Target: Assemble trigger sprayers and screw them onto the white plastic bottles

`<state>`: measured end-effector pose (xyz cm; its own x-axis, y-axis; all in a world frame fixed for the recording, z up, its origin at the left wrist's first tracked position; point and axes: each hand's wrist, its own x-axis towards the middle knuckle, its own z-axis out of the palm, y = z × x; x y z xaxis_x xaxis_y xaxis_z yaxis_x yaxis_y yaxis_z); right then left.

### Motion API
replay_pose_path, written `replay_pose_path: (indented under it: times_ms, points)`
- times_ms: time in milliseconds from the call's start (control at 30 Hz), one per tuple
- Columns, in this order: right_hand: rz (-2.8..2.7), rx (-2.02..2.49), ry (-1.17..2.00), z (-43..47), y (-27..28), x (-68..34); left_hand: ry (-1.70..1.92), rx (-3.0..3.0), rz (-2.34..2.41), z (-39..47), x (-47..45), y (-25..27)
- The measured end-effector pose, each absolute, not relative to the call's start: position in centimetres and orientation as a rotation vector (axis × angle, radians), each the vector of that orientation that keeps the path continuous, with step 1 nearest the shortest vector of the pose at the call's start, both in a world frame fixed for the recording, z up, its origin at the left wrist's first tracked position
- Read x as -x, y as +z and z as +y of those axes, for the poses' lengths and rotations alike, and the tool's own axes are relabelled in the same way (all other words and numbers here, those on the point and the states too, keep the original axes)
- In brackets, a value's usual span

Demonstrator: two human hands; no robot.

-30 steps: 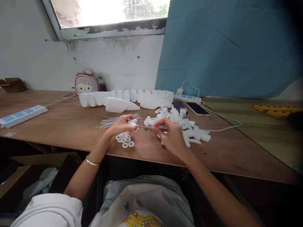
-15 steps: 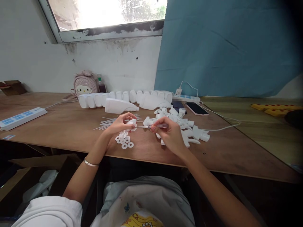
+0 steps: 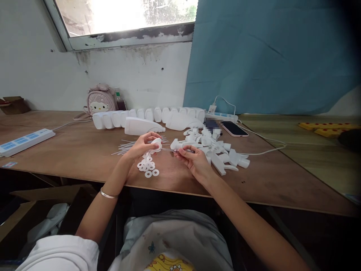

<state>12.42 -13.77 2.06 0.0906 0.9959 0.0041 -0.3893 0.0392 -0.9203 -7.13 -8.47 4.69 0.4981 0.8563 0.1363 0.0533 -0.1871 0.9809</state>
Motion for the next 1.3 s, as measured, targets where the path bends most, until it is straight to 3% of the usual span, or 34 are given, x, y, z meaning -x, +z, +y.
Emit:
replay_pose_path:
  times_ms: [133,400,633,867,967,1067,1133,1300]
  points:
    - [-0.849,0.929,1.239,-14.0,1.9,-12.0,0.902,-1.570,0.793,-8.1,7.3,4.4]
    - [-1.126,1.033,0.754,-15.0,3.2,-12.8,1.008,-1.471,0.875,-7.4,7.5,4.2]
    - [-1.641,1.289,0.392,-14.4,1.0,-12.3,1.058,-1.417,0.890,-7.5,7.4,4.4]
    - [-2.056,1.522,-0.244,-15.0,0.3,-11.5,1.053,-1.505,0.906,-7.4,7.4,4.1]
    - [-2.149,1.673,-0.323,-15.2,0.3,-11.3,1.064,-1.533,0.920,-7.2,7.4,3.8]
    - [-2.181,1.710,-0.248,-15.1,0.3,-11.3,1.064,-1.563,0.941,-7.1,7.3,3.7]
    - [-2.086,1.607,-0.029,-15.2,0.5,-11.2,1.076,-1.599,0.951,-7.3,7.1,3.8]
    - [-1.294,1.047,1.144,-15.7,1.9,-10.5,1.216,-2.036,0.986,-8.6,5.9,3.9]
